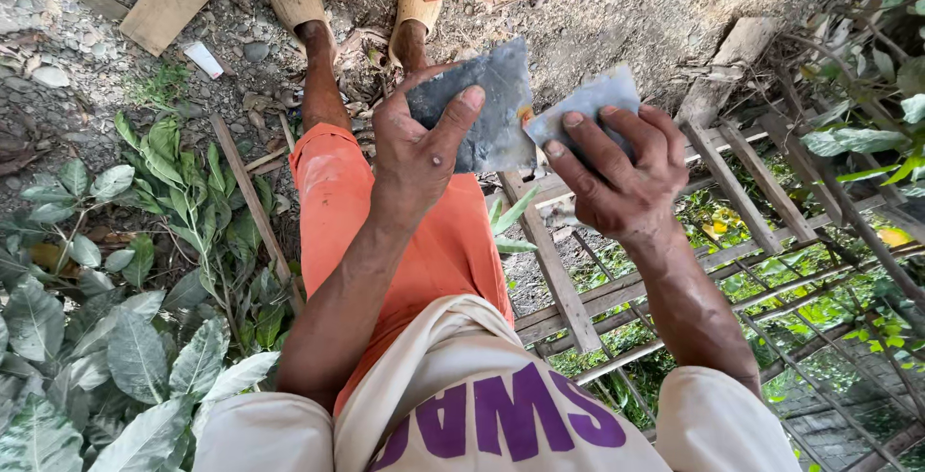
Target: The person sands the surface and edges of a wooden board using pieces of sandpaper held in both hands.
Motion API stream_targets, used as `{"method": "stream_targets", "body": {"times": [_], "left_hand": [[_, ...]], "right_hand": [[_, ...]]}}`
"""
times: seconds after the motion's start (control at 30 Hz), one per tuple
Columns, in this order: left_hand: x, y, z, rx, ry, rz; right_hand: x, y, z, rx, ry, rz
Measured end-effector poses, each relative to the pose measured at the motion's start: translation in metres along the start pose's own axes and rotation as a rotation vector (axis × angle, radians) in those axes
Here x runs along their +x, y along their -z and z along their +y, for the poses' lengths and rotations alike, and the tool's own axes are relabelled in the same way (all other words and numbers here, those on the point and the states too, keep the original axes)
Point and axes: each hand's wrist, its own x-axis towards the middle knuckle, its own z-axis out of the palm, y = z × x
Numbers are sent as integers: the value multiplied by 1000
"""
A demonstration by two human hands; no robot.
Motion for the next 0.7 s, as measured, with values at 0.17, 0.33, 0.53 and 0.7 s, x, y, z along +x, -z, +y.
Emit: {"method": "stream_targets", "body": {"times": [0.17,0.33,0.53,0.7], "left_hand": [[-2,1,-1,52,33,-6],[3,-1,0,-13,6,-11],[-1,-1,0,49,1,-16],[9,-4,2,126,-99,-64]], "right_hand": [[-10,-4,-3,-42,14,-88],[-7,-4,9,-21,34,1],[-5,2,7,-60,38,15],[3,4,9,-97,46,-107]]}}
